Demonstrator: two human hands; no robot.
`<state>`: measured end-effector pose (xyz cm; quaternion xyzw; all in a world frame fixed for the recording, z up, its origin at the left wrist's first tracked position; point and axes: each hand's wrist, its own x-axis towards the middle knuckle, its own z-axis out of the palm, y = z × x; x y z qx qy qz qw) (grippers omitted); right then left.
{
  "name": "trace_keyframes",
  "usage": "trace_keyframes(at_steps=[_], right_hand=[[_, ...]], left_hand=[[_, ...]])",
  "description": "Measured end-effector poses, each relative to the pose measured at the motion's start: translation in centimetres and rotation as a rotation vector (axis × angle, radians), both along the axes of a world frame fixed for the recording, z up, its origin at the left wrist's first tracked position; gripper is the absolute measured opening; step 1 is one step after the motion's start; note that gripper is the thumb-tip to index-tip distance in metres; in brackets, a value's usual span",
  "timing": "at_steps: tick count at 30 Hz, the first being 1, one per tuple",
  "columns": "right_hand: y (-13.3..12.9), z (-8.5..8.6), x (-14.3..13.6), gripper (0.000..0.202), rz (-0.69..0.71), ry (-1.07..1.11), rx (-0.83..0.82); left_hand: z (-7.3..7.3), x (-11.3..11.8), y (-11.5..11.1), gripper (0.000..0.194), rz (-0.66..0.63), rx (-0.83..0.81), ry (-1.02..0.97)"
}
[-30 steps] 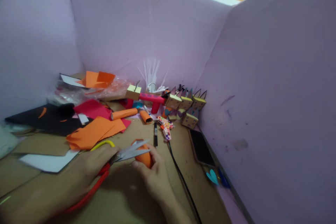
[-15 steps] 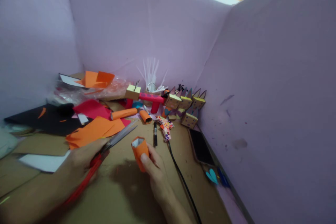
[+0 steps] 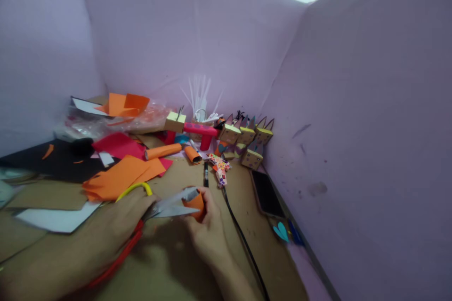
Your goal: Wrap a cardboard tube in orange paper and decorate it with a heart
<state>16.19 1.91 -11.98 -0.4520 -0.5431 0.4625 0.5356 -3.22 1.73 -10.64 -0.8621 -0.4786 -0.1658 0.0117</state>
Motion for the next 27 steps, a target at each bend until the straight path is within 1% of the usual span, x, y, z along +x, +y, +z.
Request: trace_keyframes(at_steps=[3,7,11,14,18,22,27], right_hand=[[-0.1,-0.4,0.1,0.032,0.031,0.011,0.020],[-0.1,-0.7,0.0,0.033,0.026,-0.016,0.064],[-0.1,-0.9,-0.1,0.035,0.014,-0.046,0.104],[-0.1,-1.1,-0.1,0.036,0.001,-0.065,0.085],[-0.1,-1.1,-0.1,0.034,0.000,-0.034,0.067],[0.0,-1.1,-0.1,0.034,-0.040,-0.060,0.078],[0.1,-1.3,0.0,0.038,-0.040,-0.124,0.081]], left_hand=[[0.1,0.4,-0.1,0.033,0.021,-0.028,0.112],[0.1,0.5,-0.2,0.032,0.037,-0.014,0.170],[-0.1,0.5,-0.2,0.029,0.047,0.017,0.188],[-0.5,0.4,-0.2,0.029,0.034,0.062,0.185],[-0.8,0.3,-0.2,0.030,0.028,0.095,0.202],[-0.7,0.3,-0.2,0.030,0.021,0.061,0.207],[-0.5,0.2,-0.3,0.032,0.014,-0.008,0.194]])
